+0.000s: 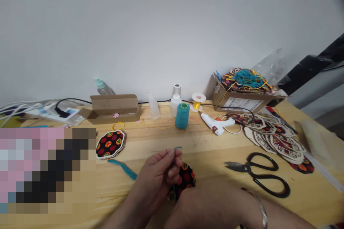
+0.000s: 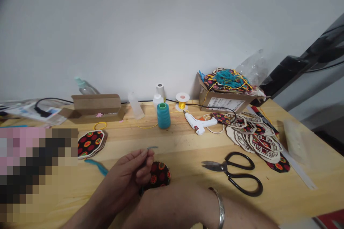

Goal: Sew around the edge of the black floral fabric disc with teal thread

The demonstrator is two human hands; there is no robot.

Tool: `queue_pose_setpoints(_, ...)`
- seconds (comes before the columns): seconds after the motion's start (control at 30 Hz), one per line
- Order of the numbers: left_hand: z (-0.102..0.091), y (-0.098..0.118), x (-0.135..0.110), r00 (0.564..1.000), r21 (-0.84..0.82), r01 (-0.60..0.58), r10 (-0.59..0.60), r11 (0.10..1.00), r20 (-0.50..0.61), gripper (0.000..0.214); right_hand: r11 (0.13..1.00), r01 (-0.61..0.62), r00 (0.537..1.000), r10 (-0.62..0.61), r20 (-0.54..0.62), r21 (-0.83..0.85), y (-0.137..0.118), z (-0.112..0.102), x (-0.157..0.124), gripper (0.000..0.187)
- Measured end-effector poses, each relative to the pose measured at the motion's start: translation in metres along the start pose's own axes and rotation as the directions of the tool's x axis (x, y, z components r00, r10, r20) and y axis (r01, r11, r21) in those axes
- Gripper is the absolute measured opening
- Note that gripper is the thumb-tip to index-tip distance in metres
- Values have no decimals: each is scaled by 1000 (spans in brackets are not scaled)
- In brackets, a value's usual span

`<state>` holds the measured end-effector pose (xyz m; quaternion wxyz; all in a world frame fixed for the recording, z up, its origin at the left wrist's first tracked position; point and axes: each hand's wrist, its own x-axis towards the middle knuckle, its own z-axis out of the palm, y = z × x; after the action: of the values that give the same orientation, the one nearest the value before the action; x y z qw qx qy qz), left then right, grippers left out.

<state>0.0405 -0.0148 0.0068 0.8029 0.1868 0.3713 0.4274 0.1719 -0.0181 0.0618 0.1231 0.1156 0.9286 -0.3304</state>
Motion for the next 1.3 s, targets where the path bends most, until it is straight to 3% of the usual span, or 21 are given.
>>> queue_pose_setpoints(0.17, 1, 1, 0, 1000, 10, 16, -16, 1000, -7, 15, 999, -6, 999, 8, 51, -44, 0, 0, 0, 15)
queue_pose_setpoints(0.37, -1, 1, 0, 998, 48, 21, -18, 999, -66, 16, 996, 58, 998, -56, 26, -65, 4, 11, 2, 12)
queue_pose_setpoints(0.5, -4, 2, 1, 995, 67, 12, -5, 998, -101, 16, 996, 76, 994, -72, -78, 49, 8, 10, -5, 8)
queue_pose_setpoints(0.57, -4, 3, 1, 992, 75, -9, 18, 997, -126, 17, 982, 71, 976, -33, -213, 175, 14, 5, -17, 6)
queue_pose_setpoints(0.63, -4, 5, 0, 988, 88, -32, 45, 996, -146, 18, 950, -17, 915, 140, -379, 311, 22, 1, -31, 12)
queue_pose_setpoints(0.73, -3, 8, -1, 984, 104, -58, 75, 993, -163, 20, 878, -319, 690, 473, -547, 357, 36, 1, -44, 17)
queue_pose_setpoints(0.77, -2, 9, -2, 983, 106, -63, 80, 992, -168, 20, 849, -421, 634, 527, -566, 319, 40, 3, -44, 17)
queue_pose_setpoints(0.8, -2, 10, -2, 981, 106, -66, 84, 992, -172, 20, 829, -494, 615, 545, -570, 261, 42, 7, -42, 15)
queue_pose_setpoints(0.87, -1, 10, -3, 981, 103, -71, 88, 992, -170, 19, 836, -530, 679, 518, -521, 140, 41, 14, -32, 11)
queue_pose_setpoints(0.97, 0, 12, -2, 983, 96, -79, 94, 992, -159, 19, 880, -474, 776, 431, -461, 25, 31, 22, -15, 17)
queue_pose_setpoints(1.13, -2, 22, -4, 984, 50, -91, 97, 995, -148, 15, 864, -502, 752, 427, -502, -17, 21, 28, -5, 27)
queue_pose_setpoints(1.3, -4, 33, -8, 993, -88, 75, -83, 993, -82, 10, 865, -501, 756, 420, -502, -31, 18, 33, 0, 30)
